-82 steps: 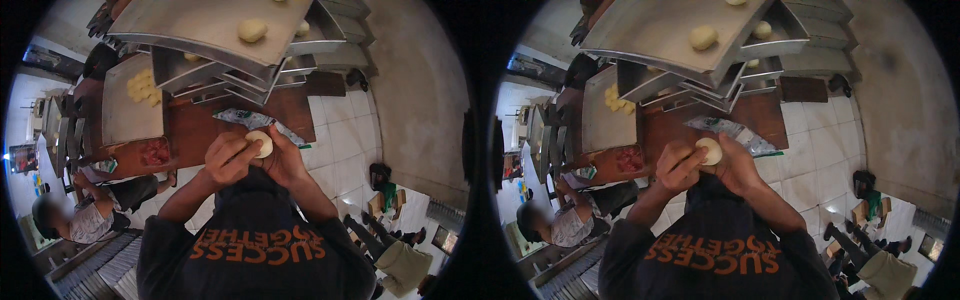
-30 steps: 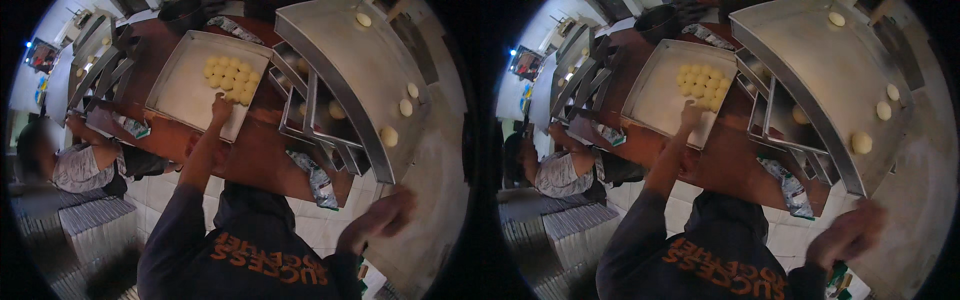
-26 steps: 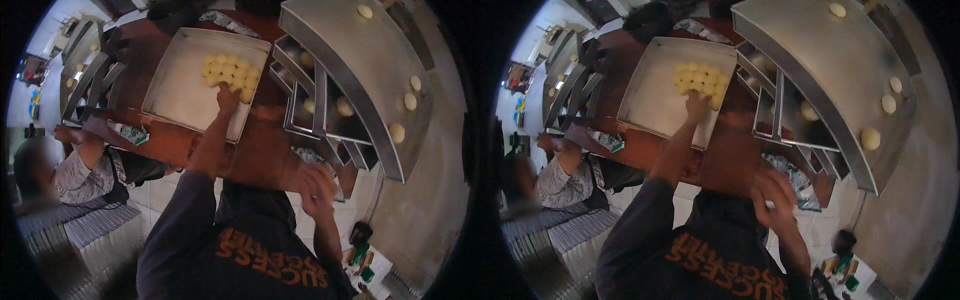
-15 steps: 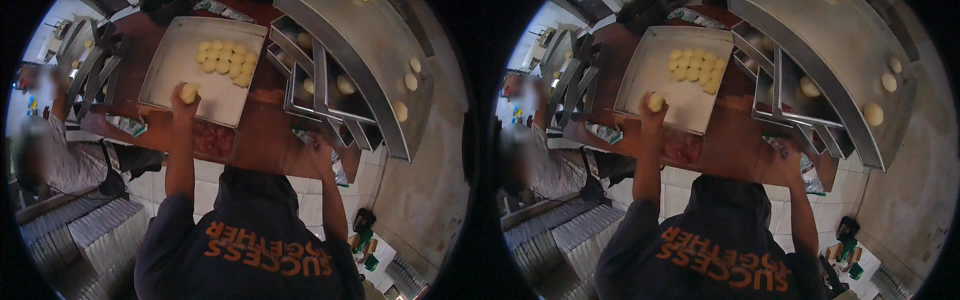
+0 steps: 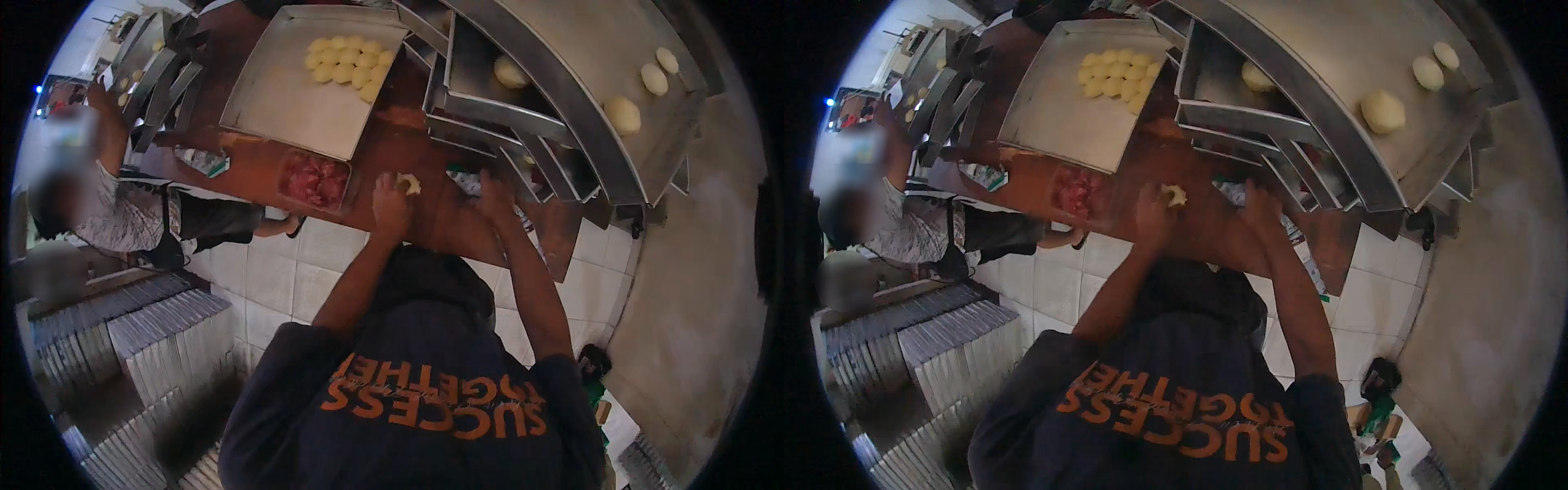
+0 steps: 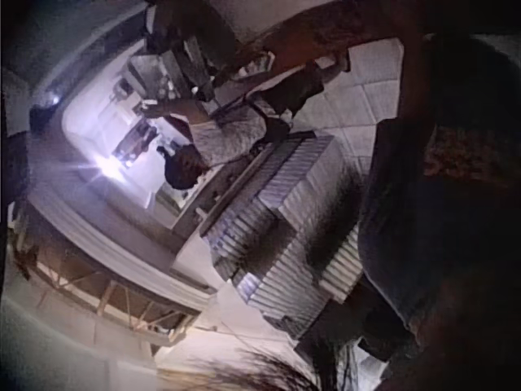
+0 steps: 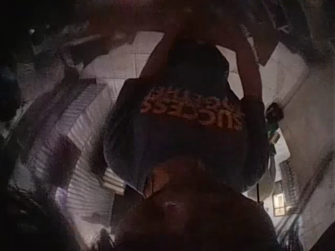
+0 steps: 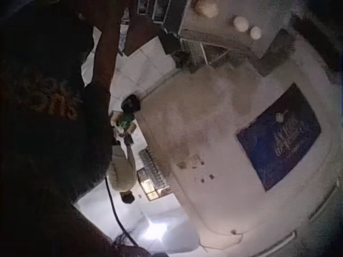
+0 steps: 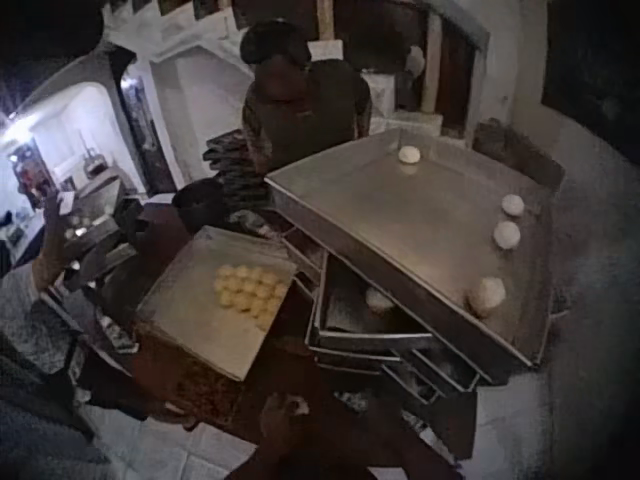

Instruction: The person prepares dough buns by hand, filling them with a red mixture from a container, shaping them, and placing them onto metal trays alongside other people doing the same.

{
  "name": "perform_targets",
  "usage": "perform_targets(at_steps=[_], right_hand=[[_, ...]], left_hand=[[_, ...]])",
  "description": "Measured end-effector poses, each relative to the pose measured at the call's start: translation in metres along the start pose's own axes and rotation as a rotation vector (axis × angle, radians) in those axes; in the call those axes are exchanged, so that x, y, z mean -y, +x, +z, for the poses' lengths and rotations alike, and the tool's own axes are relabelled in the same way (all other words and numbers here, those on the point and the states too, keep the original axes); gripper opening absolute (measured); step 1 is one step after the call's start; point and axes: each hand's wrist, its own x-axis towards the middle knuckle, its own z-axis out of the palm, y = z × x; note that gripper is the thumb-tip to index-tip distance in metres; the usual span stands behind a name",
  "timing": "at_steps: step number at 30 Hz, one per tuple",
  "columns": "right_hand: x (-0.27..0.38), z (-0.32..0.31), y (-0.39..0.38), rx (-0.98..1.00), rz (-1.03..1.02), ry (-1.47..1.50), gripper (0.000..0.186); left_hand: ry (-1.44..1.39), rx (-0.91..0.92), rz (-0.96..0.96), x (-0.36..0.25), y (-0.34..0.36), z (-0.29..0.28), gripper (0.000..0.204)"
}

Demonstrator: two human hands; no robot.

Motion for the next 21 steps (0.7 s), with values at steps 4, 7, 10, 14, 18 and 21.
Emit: perform_targets(at_steps=[4,7,10,14,18,21], right_hand=[[-0.001,-0.002,-0.007,-0.005,-0.042,-0.011,0.049],[-0.014,-0.007,-0.005,0.04,-0.095,0.02,0.044],[-0.021,-0.019,-0.005,0.047,-0.169,0.082,0.041],[-0.008,-0.039,-0.021,0.061,-0.214,0.138,0.04],[-0.01,-0.042,-0.019,0.12,-0.264,0.018,0.047],[-0.017,-0.035,-0.019,0.114,-0.216,0.055,0.045]], left_hand=[[-0.081,0.158,0.056,-0.005,-0.044,0.03,0.021],[-0.2,0.501,-0.428,-0.023,0.018,-0.018,0.029],[-0.618,0.084,-0.405,-0.026,0.026,-0.025,0.032],[-0.941,0.143,-0.625,-0.013,0.007,0.013,0.03],[-1.345,0.177,-0.732,-0.016,0.006,0.023,0.029],[-1.209,0.315,-0.686,-0.041,0.014,0.0,0.028]])
